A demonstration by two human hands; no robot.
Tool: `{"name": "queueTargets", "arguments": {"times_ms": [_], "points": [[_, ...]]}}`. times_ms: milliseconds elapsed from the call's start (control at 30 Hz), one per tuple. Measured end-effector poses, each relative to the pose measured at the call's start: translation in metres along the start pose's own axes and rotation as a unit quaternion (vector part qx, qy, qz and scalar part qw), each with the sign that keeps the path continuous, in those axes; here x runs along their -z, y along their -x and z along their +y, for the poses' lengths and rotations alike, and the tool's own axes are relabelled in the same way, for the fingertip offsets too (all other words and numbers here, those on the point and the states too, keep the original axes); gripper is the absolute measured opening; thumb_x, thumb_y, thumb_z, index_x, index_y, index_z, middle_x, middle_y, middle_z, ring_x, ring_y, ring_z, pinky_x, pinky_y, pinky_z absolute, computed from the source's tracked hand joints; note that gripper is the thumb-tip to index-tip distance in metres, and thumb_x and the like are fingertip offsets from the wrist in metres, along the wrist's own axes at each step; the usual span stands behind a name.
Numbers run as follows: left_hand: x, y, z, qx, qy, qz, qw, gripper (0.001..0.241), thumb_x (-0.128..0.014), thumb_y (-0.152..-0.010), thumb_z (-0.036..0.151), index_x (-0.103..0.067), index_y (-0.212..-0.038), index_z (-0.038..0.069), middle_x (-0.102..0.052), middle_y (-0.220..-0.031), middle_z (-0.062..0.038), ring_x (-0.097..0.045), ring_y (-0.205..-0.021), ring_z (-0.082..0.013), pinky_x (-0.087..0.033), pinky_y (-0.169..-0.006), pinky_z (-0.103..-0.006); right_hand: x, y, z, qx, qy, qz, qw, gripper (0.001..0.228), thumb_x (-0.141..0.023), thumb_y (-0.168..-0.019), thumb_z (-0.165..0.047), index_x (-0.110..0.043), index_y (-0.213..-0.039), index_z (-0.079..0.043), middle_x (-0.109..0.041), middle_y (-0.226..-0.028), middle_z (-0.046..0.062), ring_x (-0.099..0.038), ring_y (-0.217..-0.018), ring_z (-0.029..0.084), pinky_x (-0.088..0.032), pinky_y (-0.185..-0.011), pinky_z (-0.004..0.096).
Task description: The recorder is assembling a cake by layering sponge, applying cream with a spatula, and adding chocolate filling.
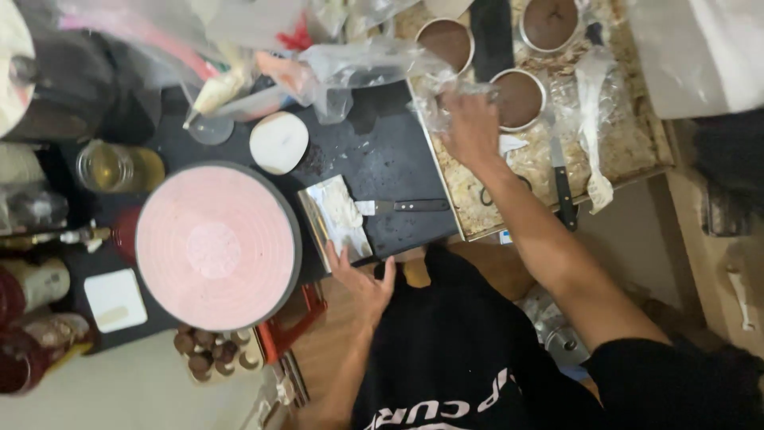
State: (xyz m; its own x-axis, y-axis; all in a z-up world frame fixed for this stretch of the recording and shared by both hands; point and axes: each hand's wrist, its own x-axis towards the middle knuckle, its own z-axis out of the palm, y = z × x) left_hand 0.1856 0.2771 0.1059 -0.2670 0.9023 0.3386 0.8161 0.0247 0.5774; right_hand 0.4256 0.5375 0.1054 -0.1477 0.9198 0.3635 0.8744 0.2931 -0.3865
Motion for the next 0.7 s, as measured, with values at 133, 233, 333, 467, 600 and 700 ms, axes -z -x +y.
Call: {"name": "queueTargets", "arguments": {"times_ms": [133,233,333,467,600,700], "points": [[-0.014,-0.033,0.023,-0.081,0.117,-0.031,0.989,0.093,-0.084,-0.084,0.02,-0.024,-0.153,0.003,-0.02,-0.163,-0.03,-0.025,-0.153,-0.0472,-0.024,-0.127,-0.0561,-0.024,0.03,0.035,0.074,0.09,-0.133,0.984,0.024,-0.076,-0.086,-0.005,-0.075,-0.11,-0.01,-0.069,-0.109,0.012,-0.063,-0.111,0.033,-0.051,-0.093,0.048],[-0.042,-0.065,0.04,-0.116,0.172,-0.034,0.978,0.087,-0.082,-0.085,0.014,-0.026,-0.152,0.005,-0.021,-0.164,-0.028,-0.026,-0.154,-0.0472,-0.024,-0.129,-0.0555,0.011,0.041,0.036,-0.012,-0.129,-0.059,0.99,0.02,-0.073,-0.084,-0.005,-0.078,-0.102,-0.011,-0.069,-0.102,0.013,-0.064,-0.1,0.033,-0.053,-0.086,0.046],[-0.073,-0.101,0.058,-0.132,0.209,-0.046,0.968,0.083,-0.08,-0.088,0.011,-0.028,-0.152,0.005,-0.024,-0.164,-0.028,-0.028,-0.153,-0.0474,-0.024,-0.129,-0.0554,0.039,0.061,0.055,0.025,-0.175,-0.079,0.981,0.021,-0.072,-0.082,-0.005,-0.073,-0.103,-0.006,-0.068,-0.108,0.012,-0.066,-0.102,0.032,-0.055,-0.088,0.043],[-0.12,-0.149,0.085,-0.142,0.224,-0.077,0.961,0.072,-0.073,-0.092,0.007,-0.032,-0.151,0.002,-0.034,-0.159,-0.028,-0.035,-0.15,-0.0458,-0.027,-0.128,-0.0525,0.063,0.089,0.068,0.096,-0.153,-0.157,0.971,0.024,-0.072,-0.079,-0.004,-0.073,-0.103,-0.003,-0.065,-0.111,0.014,-0.064,-0.107,0.035,-0.054,-0.088,0.043],[-0.158,-0.181,0.097,-0.122,0.222,-0.146,0.956,0.059,-0.066,-0.094,0.002,-0.042,-0.148,0.0,-0.049,-0.15,-0.024,-0.047,-0.142,-0.0414,-0.036,-0.123,-0.0464,0.073,0.115,0.081,0.091,-0.158,-0.203,0.962,0.033,-0.069,-0.075,0.004,-0.075,-0.106,-0.006,-0.065,-0.11,0.011,-0.062,-0.107,0.033,-0.054,-0.09,0.04],[-0.179,-0.194,0.105,-0.127,0.219,-0.198,0.947,0.054,-0.064,-0.094,-0.001,-0.048,-0.145,0.002,-0.056,-0.145,-0.022,-0.053,-0.138,-0.0394,-0.042,-0.12,-0.0446,0.083,0.124,0.086,0.024,-0.192,-0.214,0.957,0.039,-0.069,-0.07,0.006,-0.075,-0.107,-0.005,-0.064,-0.112,0.011,-0.061,-0.111,0.033,-0.051,-0.096,0.041]]}}
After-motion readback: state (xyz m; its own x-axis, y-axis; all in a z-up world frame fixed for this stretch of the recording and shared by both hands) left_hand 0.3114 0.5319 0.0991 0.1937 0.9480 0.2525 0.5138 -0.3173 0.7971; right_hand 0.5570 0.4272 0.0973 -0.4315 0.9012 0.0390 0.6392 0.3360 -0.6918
